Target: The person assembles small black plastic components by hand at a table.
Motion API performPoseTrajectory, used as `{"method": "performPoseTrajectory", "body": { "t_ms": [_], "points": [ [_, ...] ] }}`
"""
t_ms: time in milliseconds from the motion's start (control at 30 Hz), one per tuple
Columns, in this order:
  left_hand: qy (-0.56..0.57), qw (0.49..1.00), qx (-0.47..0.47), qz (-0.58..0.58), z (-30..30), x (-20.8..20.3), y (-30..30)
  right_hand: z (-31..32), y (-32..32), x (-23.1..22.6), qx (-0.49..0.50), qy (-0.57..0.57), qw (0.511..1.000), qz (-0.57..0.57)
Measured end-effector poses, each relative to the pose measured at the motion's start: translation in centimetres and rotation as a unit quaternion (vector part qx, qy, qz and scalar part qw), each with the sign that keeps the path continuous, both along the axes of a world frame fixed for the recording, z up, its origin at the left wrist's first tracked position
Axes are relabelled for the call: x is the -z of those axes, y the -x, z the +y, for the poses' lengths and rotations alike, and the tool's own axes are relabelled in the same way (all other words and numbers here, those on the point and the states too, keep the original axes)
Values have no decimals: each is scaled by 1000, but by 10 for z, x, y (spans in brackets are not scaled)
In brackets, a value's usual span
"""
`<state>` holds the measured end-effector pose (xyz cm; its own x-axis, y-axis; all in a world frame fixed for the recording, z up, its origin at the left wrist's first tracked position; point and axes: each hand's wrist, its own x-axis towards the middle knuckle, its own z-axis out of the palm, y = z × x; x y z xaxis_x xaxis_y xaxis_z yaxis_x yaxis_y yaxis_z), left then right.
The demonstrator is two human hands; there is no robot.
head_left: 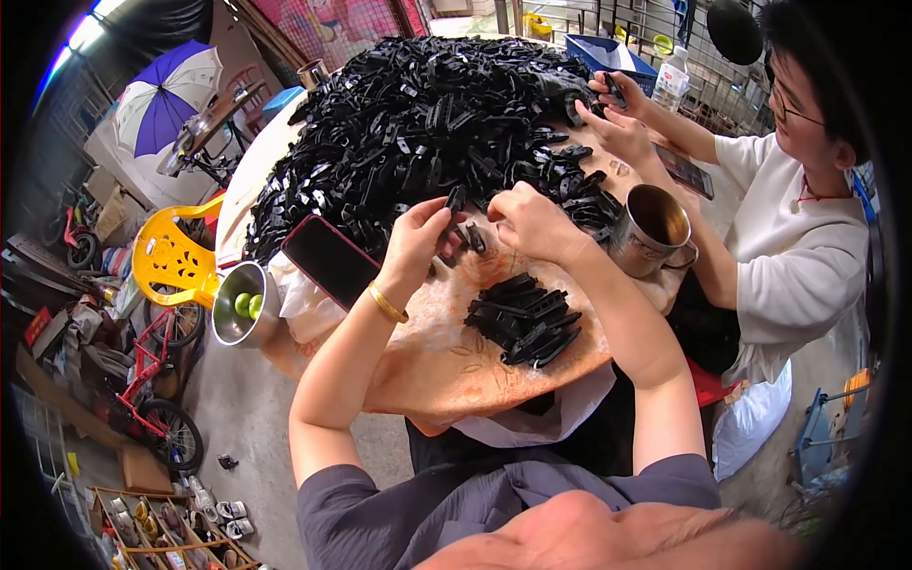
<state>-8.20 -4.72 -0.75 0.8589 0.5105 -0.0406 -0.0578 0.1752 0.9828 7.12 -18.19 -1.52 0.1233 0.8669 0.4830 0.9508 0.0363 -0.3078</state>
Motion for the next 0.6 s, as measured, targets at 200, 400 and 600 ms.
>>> {"method": "performPoseTrajectory", "body": {
  "t_ms": [200,400,600],
  "points": [
    [-6,997,-81,-7,1,-4,-1,5,4,0,-49,-31,998,-9],
    [-21,998,-67,6,7,-1,1,8,16,-1,15,91,993,79],
    [-18,998,-50,18,7,-1,3,-3,15,-25,23,44,980,193]
  ]
}}
